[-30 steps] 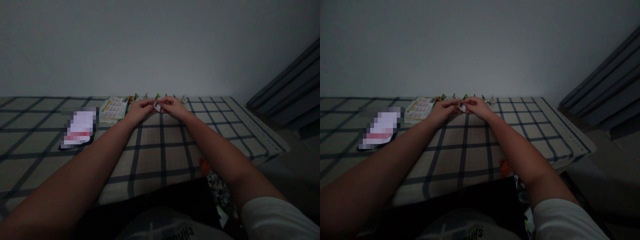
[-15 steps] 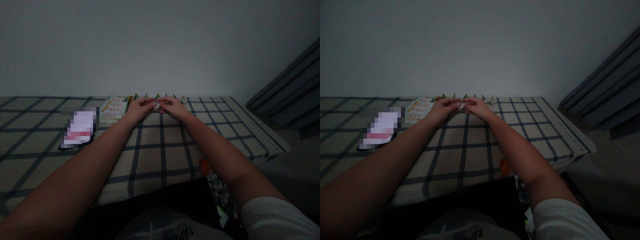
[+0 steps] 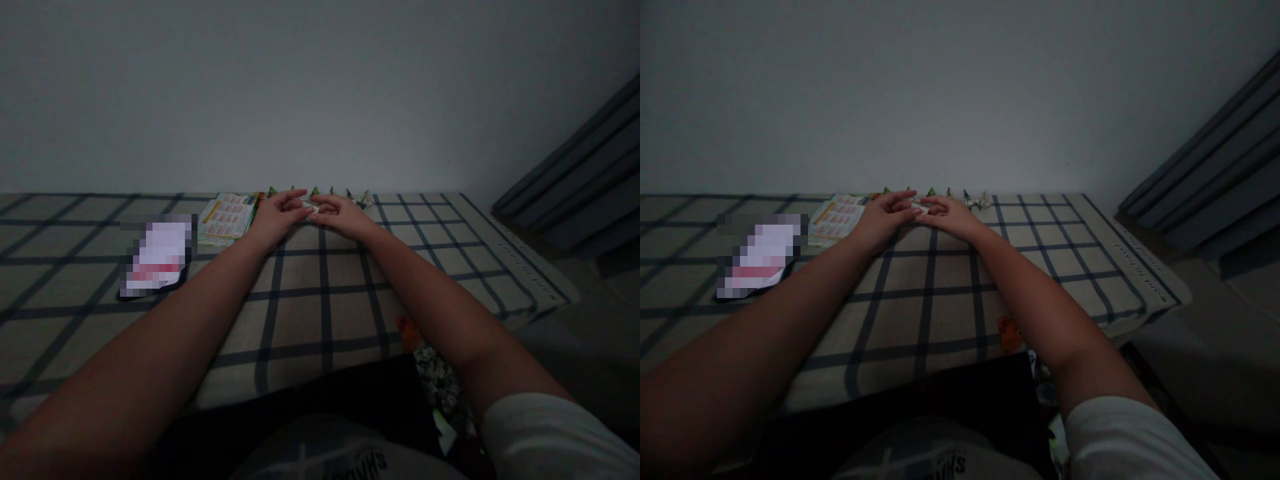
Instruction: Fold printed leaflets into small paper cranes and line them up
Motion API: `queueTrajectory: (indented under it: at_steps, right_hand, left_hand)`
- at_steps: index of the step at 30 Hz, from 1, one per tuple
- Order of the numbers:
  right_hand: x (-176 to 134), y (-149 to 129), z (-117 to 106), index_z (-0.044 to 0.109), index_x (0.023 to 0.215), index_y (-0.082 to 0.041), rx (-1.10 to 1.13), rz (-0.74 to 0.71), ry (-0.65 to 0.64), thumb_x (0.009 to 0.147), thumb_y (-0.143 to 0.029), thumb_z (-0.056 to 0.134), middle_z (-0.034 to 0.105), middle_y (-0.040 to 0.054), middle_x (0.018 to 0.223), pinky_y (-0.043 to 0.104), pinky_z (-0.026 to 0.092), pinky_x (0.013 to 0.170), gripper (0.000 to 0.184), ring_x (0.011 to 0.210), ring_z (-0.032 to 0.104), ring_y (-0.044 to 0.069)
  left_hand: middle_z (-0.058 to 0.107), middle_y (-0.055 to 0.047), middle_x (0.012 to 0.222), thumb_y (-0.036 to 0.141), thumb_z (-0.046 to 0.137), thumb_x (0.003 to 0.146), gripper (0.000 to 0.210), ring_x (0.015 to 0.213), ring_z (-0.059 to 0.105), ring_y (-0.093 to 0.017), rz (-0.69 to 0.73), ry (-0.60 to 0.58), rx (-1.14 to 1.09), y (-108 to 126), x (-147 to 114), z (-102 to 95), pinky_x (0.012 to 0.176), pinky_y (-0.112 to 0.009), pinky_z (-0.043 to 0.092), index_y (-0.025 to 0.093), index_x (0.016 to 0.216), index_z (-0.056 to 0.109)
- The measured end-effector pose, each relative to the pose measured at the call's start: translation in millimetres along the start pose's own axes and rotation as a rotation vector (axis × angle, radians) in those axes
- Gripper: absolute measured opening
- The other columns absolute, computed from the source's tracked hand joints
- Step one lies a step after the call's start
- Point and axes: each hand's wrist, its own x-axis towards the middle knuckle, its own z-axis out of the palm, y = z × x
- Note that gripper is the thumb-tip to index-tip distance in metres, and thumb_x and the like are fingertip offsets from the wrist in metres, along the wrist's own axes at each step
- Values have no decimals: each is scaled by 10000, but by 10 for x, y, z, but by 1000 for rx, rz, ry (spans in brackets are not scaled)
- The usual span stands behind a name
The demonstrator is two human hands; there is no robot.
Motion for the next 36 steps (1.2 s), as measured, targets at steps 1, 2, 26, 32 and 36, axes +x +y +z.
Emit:
queueTrajectory:
  at_steps: [1,2,26,32,36]
  right_hand:
    - [-2,-2,-4,647,1280,-153,-12,-3,-11,810,-275,824,715,34,877,328,609,838,517,831,687,164]
    - [-2,-3,-6,645,1288,-155,-20,-6,-22,814,-276,817,702,17,829,321,610,806,518,788,675,158]
    - [13,-12,33,621,1266,-197,92,37,7,839,-172,745,684,-38,743,203,555,618,446,646,650,102]
    - [12,-38,17,618,1217,-192,59,-1,-2,842,-140,721,638,-60,672,211,556,628,392,641,654,108]
    - [10,-41,16,606,1199,-205,45,5,12,840,-138,712,643,-59,685,225,572,647,381,646,667,116]
  left_hand:
    - [742,-75,954,360,885,666,659,943,706,-226,4,-1,13,1,-1,1,946,-425,574,147,1267,719]
    - [743,-70,945,363,885,663,662,932,705,-223,8,-2,25,-1,0,0,946,-423,574,151,1269,720]
    - [746,-68,884,479,883,653,433,788,686,-189,-43,-7,-57,-25,12,10,847,-380,586,152,902,749]
    - [764,-78,934,423,872,682,414,784,702,-174,-80,-57,-145,8,-22,41,840,-356,598,141,965,766]
    - [779,-98,995,456,881,691,503,856,721,-192,-92,-96,-129,1,-33,40,886,-366,598,137,1065,773]
